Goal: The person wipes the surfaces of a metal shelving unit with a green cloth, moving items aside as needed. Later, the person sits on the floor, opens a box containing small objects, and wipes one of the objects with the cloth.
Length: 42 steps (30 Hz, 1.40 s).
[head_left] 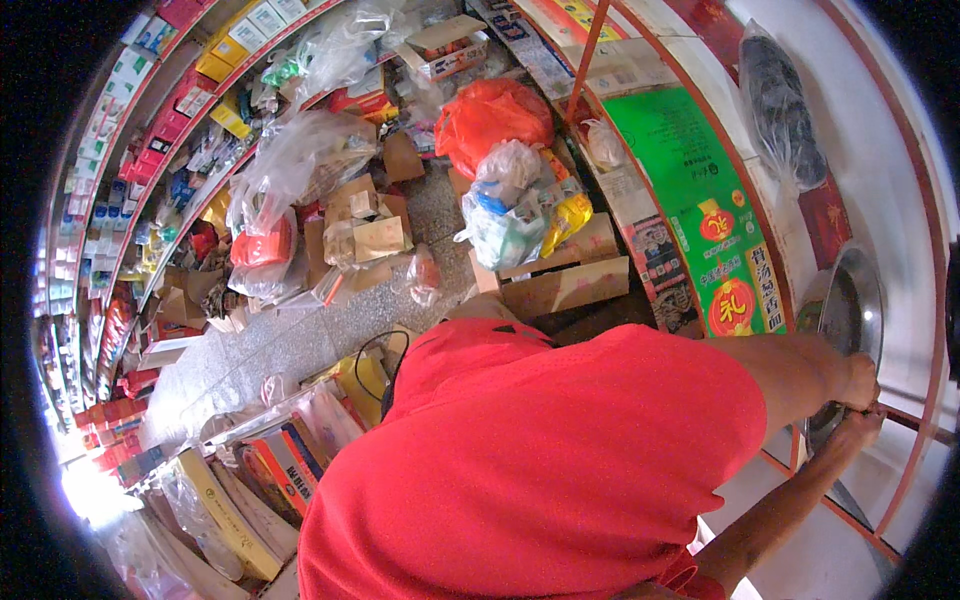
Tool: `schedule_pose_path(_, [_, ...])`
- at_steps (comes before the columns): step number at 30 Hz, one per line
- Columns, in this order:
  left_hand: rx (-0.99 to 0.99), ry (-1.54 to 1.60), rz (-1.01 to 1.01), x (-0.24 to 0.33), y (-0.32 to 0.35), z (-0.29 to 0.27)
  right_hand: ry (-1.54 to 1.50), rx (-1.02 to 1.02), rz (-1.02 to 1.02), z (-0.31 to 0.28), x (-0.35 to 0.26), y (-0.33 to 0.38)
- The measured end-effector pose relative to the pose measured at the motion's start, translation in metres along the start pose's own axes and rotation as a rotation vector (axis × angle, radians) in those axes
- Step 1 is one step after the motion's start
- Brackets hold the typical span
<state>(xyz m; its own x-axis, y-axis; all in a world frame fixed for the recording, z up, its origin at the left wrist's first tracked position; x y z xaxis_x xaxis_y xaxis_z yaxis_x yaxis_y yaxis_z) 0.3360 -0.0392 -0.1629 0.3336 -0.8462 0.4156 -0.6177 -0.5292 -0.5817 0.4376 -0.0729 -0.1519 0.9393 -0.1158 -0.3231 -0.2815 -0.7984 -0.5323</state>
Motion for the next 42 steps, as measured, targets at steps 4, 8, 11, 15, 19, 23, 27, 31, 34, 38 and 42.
schedule_pose_path(4, [-0.077,0.003,0.033,0.008,0.002,0.002,-0.16,0.026,0.191,0.006,0.066,-0.012])
schedule_pose_path(8, [-0.042,-0.039,0.034,0.003,0.01,-0.009,0.013,0.038,0.03,0.004,0.013,-0.004])
schedule_pose_path(11, [-0.033,-0.055,0.115,0.021,0.015,-0.009,-0.47,0.134,0.185,0.015,0.118,-0.019])
schedule_pose_path(15, [0.0,-0.064,0.113,0.011,0.021,-0.019,-0.506,0.067,0.204,0.019,0.045,-0.013])
schedule_pose_path(19, [0.023,0.104,-0.057,-0.001,0.018,-0.033,-0.445,-0.136,-0.001,0.009,0.035,-0.021])
schedule_pose_path(23, [0.058,0.271,0.013,0.028,0.037,-0.064,-1.092,-0.032,0.601,-0.024,-0.028,0.022])
schedule_pose_path(27, [-0.022,0.412,-0.065,0.039,0.116,-0.142,-1.113,-0.109,0.44,-0.057,-0.117,0.086])
schedule_pose_path(31, [0.045,0.495,-0.044,0.018,0.246,-0.224,-0.778,-0.361,0.147,-0.027,-0.239,0.19])
schedule_pose_path(34, [0.016,0.54,-0.137,-0.03,0.36,-0.203,-0.378,-0.662,0.088,0.058,-0.264,0.263])
schedule_pose_path(38, [-0.154,0.568,-0.711,-0.093,0.539,-0.205,-0.723,-1.036,0.209,0.167,-0.35,0.38])
schedule_pose_path(42, [0.15,0.963,-0.985,-0.119,0.68,-0.22,-0.761,-1.44,-0.009,0.2,-0.47,0.461])
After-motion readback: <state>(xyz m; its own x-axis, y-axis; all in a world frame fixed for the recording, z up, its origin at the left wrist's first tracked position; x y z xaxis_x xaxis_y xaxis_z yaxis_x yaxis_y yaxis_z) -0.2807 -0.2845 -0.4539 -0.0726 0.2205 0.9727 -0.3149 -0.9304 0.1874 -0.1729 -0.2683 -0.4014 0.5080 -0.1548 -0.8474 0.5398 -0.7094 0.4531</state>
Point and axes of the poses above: each hand's wrist, its own y-axis away from the middle knuckle, its own z-axis out of the palm, x = y × z, the point moved 10 cm from there along -y, towards the middle knuckle, and after that the axes turned 5 degrees about y, right-handed, at the moved point
